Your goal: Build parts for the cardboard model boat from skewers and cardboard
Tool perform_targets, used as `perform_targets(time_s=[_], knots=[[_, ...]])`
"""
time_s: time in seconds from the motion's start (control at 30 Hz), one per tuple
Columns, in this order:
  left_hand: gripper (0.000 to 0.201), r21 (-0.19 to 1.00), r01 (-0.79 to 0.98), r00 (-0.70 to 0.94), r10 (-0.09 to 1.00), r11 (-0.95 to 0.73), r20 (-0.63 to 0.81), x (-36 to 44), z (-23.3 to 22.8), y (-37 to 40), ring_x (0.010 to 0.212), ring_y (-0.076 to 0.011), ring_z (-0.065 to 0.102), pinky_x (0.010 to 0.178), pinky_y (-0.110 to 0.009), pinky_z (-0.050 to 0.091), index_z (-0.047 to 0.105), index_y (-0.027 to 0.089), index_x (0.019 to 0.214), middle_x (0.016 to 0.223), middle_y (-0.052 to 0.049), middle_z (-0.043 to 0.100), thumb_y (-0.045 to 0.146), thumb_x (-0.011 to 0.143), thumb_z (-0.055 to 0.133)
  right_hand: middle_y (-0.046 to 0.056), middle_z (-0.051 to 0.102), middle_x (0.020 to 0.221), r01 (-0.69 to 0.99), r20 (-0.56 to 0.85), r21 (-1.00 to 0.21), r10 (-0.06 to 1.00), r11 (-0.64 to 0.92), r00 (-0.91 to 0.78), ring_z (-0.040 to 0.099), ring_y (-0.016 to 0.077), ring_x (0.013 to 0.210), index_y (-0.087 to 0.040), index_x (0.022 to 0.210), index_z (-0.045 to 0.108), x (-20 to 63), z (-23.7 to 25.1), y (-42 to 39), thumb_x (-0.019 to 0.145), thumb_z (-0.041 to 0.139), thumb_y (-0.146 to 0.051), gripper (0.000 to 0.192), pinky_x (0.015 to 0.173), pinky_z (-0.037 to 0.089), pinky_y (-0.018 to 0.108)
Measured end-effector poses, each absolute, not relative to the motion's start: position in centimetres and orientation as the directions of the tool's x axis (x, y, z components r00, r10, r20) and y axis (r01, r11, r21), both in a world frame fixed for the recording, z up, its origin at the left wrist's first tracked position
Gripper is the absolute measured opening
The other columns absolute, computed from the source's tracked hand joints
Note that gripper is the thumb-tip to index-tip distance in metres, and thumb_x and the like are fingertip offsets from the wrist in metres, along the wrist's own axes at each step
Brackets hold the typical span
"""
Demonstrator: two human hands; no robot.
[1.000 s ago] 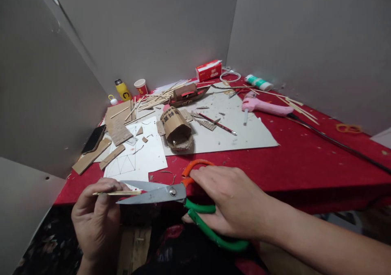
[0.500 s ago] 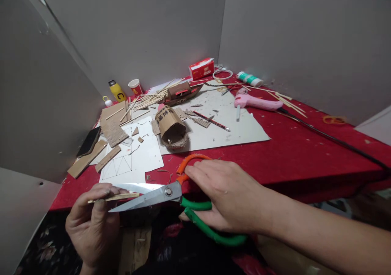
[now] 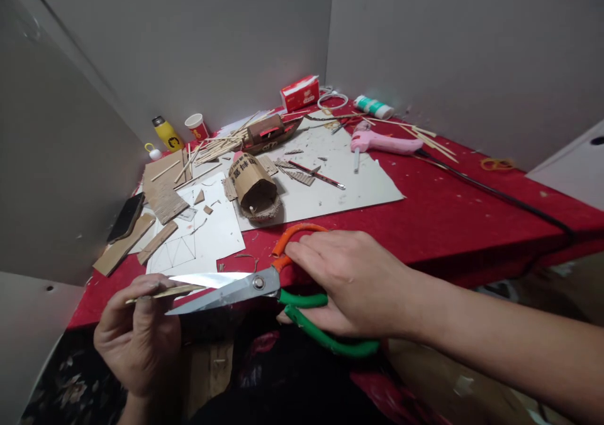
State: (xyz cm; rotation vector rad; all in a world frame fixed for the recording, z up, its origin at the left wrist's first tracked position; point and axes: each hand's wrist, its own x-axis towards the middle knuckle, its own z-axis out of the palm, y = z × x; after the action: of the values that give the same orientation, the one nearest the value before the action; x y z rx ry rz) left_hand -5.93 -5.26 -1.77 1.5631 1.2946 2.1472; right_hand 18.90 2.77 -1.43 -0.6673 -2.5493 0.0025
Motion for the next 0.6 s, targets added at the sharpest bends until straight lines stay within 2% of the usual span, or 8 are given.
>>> perform_targets(time_s=[0.23,0.47,0.6], knots=[[0.005,0.773,0.343,-0.456,0.625,-0.534,0.633,-5.9,-2.1,-5.6,0.068,-0.0148,0.068,0.060,-0.025,0.058,0.073,0.020,0.081,0.076,-0.002,0.071,0.023,0.083,0.069,0.014,0.067,0.074,0.469,0.548,0.014,0.385,0.883,-0.742,0.064,0.0258,0.065,-0.008,0.094,0.062,19.0,-1.5,3.1,0.090,0.046,-0.056,0.051,0.057,0.046,0.035],[0.010,0.801,0.354,-0.460,0.655,-0.483,0.599,-6.3,-2.7,-6.1,0.078,-0.0134,0.069,0.070,-0.022,0.058,0.075,0.023,0.088,0.082,-0.001,0.073,0.016,0.084,0.068,0.008,0.064,0.067,0.455,0.584,0.033,0.353,0.890,-0.731,0.061,0.0224,0.060,-0.011,0.092,0.061,19.1,-2.2,3.5,0.086,0.056,-0.053,0.043,0.056,0.043,0.033],[0.010,0.814,0.345,-0.488,0.652,-0.467,0.581,-6.3,-3.0,-5.8,0.077,-0.0137,0.069,0.069,-0.023,0.059,0.075,0.023,0.088,0.083,0.000,0.073,0.017,0.084,0.067,0.010,0.066,0.070,0.476,0.559,0.007,0.392,0.879,-0.731,0.062,0.0226,0.062,-0.012,0.091,0.062,19.4,-2.2,3.5,0.087,0.053,-0.054,0.043,0.057,0.044,0.033]])
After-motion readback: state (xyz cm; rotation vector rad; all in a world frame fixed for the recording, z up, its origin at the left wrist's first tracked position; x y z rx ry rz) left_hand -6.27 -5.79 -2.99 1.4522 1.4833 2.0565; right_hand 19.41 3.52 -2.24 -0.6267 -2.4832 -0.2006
